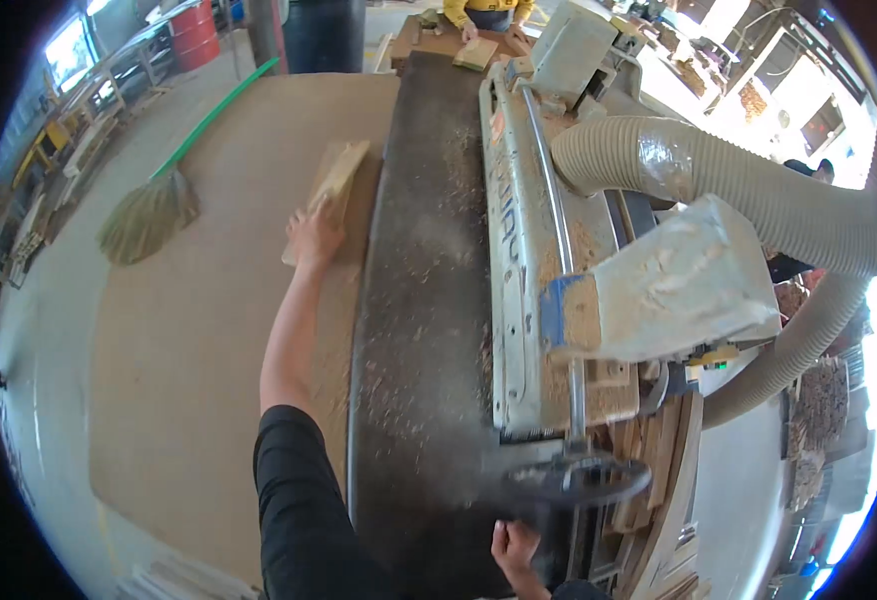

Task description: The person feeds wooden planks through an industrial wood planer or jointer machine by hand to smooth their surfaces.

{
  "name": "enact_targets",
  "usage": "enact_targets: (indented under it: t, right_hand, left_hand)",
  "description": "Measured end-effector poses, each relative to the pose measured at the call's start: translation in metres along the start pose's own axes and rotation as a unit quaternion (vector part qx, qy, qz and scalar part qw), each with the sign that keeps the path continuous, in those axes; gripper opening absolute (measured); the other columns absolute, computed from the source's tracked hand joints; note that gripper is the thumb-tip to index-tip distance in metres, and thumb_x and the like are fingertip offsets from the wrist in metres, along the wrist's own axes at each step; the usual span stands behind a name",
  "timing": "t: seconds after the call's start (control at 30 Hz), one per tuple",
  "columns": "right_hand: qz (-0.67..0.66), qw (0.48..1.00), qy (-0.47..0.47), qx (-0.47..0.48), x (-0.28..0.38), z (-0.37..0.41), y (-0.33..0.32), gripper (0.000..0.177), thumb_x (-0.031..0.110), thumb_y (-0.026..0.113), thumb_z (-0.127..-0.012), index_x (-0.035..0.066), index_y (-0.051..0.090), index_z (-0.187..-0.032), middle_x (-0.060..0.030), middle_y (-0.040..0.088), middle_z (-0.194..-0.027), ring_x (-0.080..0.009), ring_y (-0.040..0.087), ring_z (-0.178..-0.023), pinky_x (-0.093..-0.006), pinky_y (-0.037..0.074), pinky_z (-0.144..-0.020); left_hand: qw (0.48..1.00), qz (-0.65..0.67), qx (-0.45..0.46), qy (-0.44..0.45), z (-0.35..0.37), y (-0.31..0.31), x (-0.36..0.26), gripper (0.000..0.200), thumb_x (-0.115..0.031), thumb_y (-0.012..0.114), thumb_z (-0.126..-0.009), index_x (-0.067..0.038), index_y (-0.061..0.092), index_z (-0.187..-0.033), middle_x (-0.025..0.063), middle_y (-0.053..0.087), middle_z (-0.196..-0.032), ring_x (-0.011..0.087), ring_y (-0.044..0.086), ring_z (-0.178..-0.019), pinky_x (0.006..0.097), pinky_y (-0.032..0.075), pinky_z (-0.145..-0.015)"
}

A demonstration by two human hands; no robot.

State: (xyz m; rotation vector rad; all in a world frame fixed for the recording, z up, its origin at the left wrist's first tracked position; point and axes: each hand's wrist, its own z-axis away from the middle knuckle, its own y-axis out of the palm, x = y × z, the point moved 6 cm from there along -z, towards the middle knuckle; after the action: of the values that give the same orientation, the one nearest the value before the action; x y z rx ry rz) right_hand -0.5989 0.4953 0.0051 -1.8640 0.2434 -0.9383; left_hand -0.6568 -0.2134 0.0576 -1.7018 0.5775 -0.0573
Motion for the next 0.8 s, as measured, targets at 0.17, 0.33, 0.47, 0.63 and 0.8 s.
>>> enact_targets:
  t: [0.17,0.33,0.47,0.63,0.8]
  right_hand:
    - [-0.059,0.997,-0.01,-0.053,0.027,-0.026,-0.02,0.04,0.021,0.064,-0.098,0.006,0.045,-0.066,-0.0137,0.044,-0.058,-0.0369,0.051,-0.052,-0.0443,0.039,-0.048]
    - [-0.083,0.993,-0.018,-0.086,0.023,-0.023,-0.017,0.04,0.023,0.06,-0.102,0.006,0.048,-0.068,-0.0149,0.047,-0.059,-0.0362,0.052,-0.052,-0.0449,0.038,-0.049]
    - [-0.098,0.993,0.001,-0.069,0.017,-0.02,-0.016,0.037,0.024,0.061,-0.101,0.005,0.053,-0.071,-0.0161,0.051,-0.06,-0.0363,0.053,-0.053,-0.0442,0.039,-0.05]
    - [-0.204,0.976,0.0,-0.079,0.006,-0.016,-0.013,0.029,0.025,0.063,-0.102,0.004,0.064,-0.082,-0.0102,0.056,-0.06,-0.0243,0.054,-0.051,-0.0366,0.041,-0.05]
    - [-0.312,0.946,0.076,-0.046,-0.008,-0.011,-0.015,0.025,0.025,0.058,-0.105,0.003,0.07,-0.098,-0.0039,0.061,-0.066,-0.0106,0.056,-0.059,-0.0276,0.044,-0.056]
  left_hand:
    - [1.0,0.007,-0.005,-0.005,0.181,-0.064,0.075,0.073,-0.038,0.077,-0.08,-0.03,0.052,-0.148,0.0244,0.051,-0.141,0.0423,0.05,-0.13,0.0544,0.041,-0.107]
    - [1.0,0.011,-0.004,-0.015,0.384,-0.131,0.136,0.075,-0.033,0.08,-0.077,-0.027,0.053,-0.147,0.0238,0.048,-0.143,0.0421,0.047,-0.13,0.0545,0.041,-0.105]
    - [0.999,-0.051,-0.01,0.002,0.494,-0.183,0.159,0.065,-0.025,0.074,-0.081,-0.019,0.057,-0.144,0.0199,0.044,-0.145,0.0371,0.046,-0.129,0.051,0.036,-0.108]
    - [0.976,0.216,-0.001,-0.011,0.549,-0.198,0.161,0.053,-0.01,0.079,-0.074,-0.009,0.069,-0.126,0.0202,0.056,-0.127,0.0404,0.053,-0.117,0.0491,0.046,-0.1]
    - [0.954,0.298,0.0,0.014,0.612,-0.17,0.08,0.048,-0.013,0.085,-0.07,-0.006,0.073,-0.117,0.0207,0.06,-0.13,0.0414,0.057,-0.113,0.0488,0.047,-0.098]
